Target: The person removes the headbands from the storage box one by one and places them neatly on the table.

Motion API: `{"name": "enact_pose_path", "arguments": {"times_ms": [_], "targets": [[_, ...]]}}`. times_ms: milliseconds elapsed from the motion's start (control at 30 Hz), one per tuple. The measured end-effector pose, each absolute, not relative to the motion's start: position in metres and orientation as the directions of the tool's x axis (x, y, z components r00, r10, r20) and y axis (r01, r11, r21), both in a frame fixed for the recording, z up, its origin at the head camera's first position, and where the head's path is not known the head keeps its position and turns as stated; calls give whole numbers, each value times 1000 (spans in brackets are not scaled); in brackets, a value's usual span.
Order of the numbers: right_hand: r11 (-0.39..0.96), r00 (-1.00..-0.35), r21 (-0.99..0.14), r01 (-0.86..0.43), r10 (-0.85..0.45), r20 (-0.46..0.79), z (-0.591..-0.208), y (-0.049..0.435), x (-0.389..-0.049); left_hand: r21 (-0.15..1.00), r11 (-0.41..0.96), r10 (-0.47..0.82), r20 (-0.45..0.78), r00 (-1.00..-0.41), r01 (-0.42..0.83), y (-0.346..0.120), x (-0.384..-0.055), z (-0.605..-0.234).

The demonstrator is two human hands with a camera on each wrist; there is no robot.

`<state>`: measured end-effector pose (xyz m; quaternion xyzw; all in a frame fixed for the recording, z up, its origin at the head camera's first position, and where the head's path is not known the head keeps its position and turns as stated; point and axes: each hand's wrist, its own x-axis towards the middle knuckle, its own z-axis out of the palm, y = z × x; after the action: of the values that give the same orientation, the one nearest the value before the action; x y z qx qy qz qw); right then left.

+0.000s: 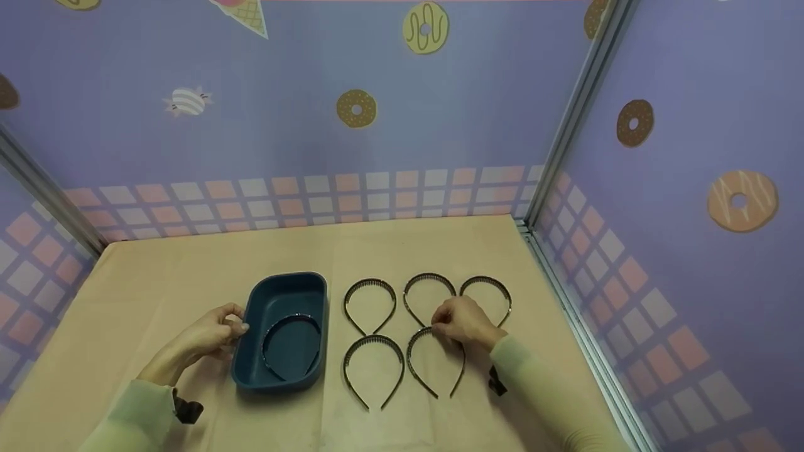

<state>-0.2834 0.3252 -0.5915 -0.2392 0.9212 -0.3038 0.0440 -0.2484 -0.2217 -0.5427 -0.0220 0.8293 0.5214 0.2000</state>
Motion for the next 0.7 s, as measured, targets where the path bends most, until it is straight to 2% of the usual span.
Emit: {"name": "enact_pose_path", "arguments": {"times_ms": [267, 700], "targets": [[694, -885, -576, -432, -449, 122, -592, 324, -287, 860, 456, 180, -343, -922, -231, -221, -249, -543], [651, -898, -649, -393, -423, 119, -587, 304, -290, 856, 451, 174, -363, -915, -253, -218, -249, -540]]}}
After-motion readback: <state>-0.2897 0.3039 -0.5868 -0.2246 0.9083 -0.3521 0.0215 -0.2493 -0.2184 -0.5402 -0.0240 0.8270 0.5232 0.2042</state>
